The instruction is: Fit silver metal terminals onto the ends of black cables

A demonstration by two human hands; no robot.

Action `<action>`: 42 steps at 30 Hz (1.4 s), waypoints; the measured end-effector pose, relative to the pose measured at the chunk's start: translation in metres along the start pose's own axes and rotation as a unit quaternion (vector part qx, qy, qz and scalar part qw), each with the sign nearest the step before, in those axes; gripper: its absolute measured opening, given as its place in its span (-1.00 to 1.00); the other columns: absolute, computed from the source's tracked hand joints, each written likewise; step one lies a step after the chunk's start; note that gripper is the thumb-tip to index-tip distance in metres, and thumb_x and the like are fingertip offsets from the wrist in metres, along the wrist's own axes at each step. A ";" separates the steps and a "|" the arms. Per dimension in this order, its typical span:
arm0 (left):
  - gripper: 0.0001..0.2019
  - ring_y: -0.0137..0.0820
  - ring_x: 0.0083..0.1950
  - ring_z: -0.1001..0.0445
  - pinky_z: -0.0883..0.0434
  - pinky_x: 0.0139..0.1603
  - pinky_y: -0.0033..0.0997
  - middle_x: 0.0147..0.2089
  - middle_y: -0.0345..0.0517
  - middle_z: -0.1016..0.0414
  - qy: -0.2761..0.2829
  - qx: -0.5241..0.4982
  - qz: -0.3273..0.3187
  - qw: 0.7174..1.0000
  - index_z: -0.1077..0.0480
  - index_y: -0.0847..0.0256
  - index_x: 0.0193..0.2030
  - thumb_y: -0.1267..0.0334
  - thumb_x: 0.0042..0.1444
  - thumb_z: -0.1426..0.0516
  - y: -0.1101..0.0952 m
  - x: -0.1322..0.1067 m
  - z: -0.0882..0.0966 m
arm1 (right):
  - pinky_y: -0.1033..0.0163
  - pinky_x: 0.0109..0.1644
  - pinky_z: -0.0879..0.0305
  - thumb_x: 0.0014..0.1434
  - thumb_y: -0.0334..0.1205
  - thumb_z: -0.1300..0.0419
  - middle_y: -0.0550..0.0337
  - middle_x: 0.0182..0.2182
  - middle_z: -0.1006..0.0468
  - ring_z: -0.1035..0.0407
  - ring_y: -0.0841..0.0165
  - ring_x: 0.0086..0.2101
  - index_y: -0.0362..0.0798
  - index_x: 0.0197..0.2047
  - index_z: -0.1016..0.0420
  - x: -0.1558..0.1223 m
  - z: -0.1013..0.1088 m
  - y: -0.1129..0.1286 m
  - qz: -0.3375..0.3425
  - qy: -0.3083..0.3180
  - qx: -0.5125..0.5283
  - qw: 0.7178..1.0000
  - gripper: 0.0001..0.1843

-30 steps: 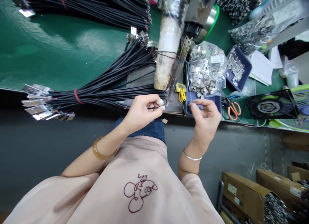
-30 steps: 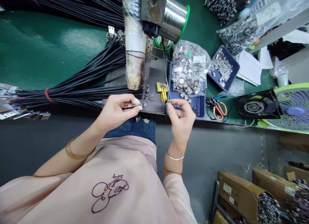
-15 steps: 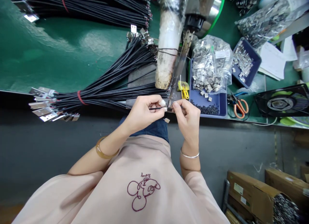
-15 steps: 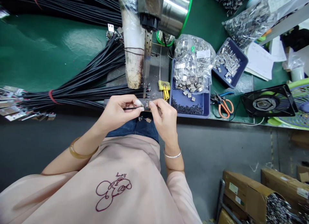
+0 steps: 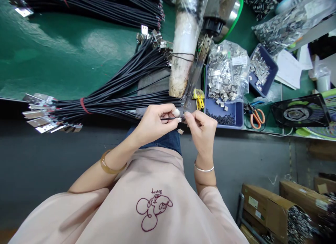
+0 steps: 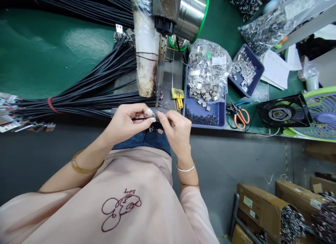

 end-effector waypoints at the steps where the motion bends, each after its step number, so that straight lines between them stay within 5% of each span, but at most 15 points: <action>1: -0.92 -0.57 -0.45 -0.31 -0.32 -0.43 -0.62 -0.47 -0.25 -0.37 0.003 -0.010 -0.001 1.000 -0.39 0.27 -0.45 0.38 0.00 -0.22 -0.001 0.000 0.001 | 0.31 -0.42 -0.16 0.33 0.05 -0.18 0.34 -0.58 -0.38 -0.18 0.51 -0.56 -0.02 -0.45 -0.43 0.000 0.005 -0.005 -0.021 -0.019 0.019 0.999 -0.60; 4: -0.94 -0.55 -0.45 -0.35 -0.35 -0.41 -0.60 -0.45 -0.22 -0.44 0.015 -0.030 -0.004 0.999 -0.44 0.27 -0.41 0.36 0.03 -0.24 -0.005 -0.002 0.003 | 0.31 -0.39 -0.31 0.29 0.06 -0.21 0.27 -0.42 -0.58 -0.40 0.46 -0.47 0.00 -0.14 -0.55 -0.001 0.007 -0.015 -0.069 -0.019 0.102 0.992 -0.70; 7: -0.95 -0.53 -0.43 -0.39 -0.36 -0.40 -0.58 -0.41 -0.17 -0.51 0.026 -0.034 -0.008 0.999 -0.50 0.28 -0.37 0.34 0.05 -0.24 -0.008 -0.003 0.005 | 0.32 -0.34 -0.38 0.27 -0.05 -0.26 0.23 -0.32 -0.63 -0.48 0.43 -0.37 0.02 -0.15 -0.59 -0.002 0.000 -0.011 -0.063 0.022 0.143 0.987 -0.79; 14: -0.89 -0.59 -0.49 -0.24 -0.20 -0.49 -0.58 -0.50 -0.22 -0.40 0.006 0.035 -0.089 0.995 -0.54 0.35 -0.42 0.41 0.11 -0.22 -0.027 -0.004 0.005 | 0.33 -0.55 0.01 0.28 -0.12 -0.25 0.37 -0.54 -0.36 -0.01 0.57 -0.62 0.01 -0.24 -0.60 -0.015 0.020 0.001 -0.034 -0.074 0.062 0.995 -0.85; 20: -0.90 -0.56 -0.48 -0.24 -0.18 -0.47 -0.52 -0.48 -0.20 -0.43 -0.029 0.108 -0.203 0.973 -0.61 0.35 -0.29 0.44 0.16 -0.22 -0.047 -0.015 0.006 | 0.33 -0.53 -0.01 0.29 -0.10 -0.24 0.34 -0.52 -0.41 -0.04 0.55 -0.60 0.01 -0.24 -0.60 -0.013 0.015 -0.003 -0.026 -0.030 0.059 0.997 -0.83; 24: -0.91 -0.57 -0.49 -0.22 -0.18 -0.48 -0.52 -0.49 -0.22 -0.42 -0.035 0.111 -0.201 0.973 -0.60 0.34 -0.30 0.45 0.16 -0.23 -0.045 -0.017 0.007 | 0.32 -0.50 -0.08 0.26 -0.14 -0.27 0.33 -0.46 -0.43 -0.03 0.56 -0.59 0.02 -0.22 -0.60 -0.017 0.036 0.008 0.008 -0.112 0.023 0.993 -0.87; 30: -0.91 -0.58 -0.50 -0.22 -0.19 -0.48 -0.53 -0.49 -0.24 -0.39 -0.029 0.112 -0.199 0.973 -0.59 0.33 -0.31 0.46 0.17 -0.22 -0.043 -0.018 0.004 | 0.33 -0.52 -0.01 0.22 -0.24 -0.29 0.34 -0.45 -0.43 -0.01 0.60 -0.60 -0.02 -0.34 -0.53 -0.016 0.019 0.016 0.009 -0.031 0.050 0.998 -0.90; 38: -0.90 -0.58 -0.49 -0.22 -0.17 -0.46 -0.54 -0.50 -0.26 -0.36 -0.008 0.114 -0.184 0.976 -0.57 0.31 -0.33 0.49 0.15 -0.22 -0.040 -0.018 0.002 | 0.32 -0.52 0.03 0.23 -0.21 -0.27 0.37 -0.51 -0.38 -0.01 0.59 -0.60 -0.03 -0.38 -0.51 -0.012 0.007 0.004 -0.023 0.002 0.081 0.996 -0.85; 42: -0.91 -0.59 -0.50 -0.23 -0.20 -0.47 -0.56 -0.48 -0.25 -0.42 -0.020 0.078 -0.145 0.986 -0.56 0.30 -0.34 0.47 0.13 -0.22 -0.035 -0.016 0.006 | 0.31 -0.54 -0.07 0.29 -0.08 -0.22 0.35 -0.54 -0.41 -0.18 0.51 -0.59 0.05 -0.13 -0.57 -0.016 0.022 0.007 0.004 -0.049 0.074 0.996 -0.82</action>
Point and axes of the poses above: each hand's wrist, its own x-axis towards the middle knuckle, its own z-axis out of the back of the hand, y = z × x, the point moved 10 cm from there along x, towards the middle knuckle
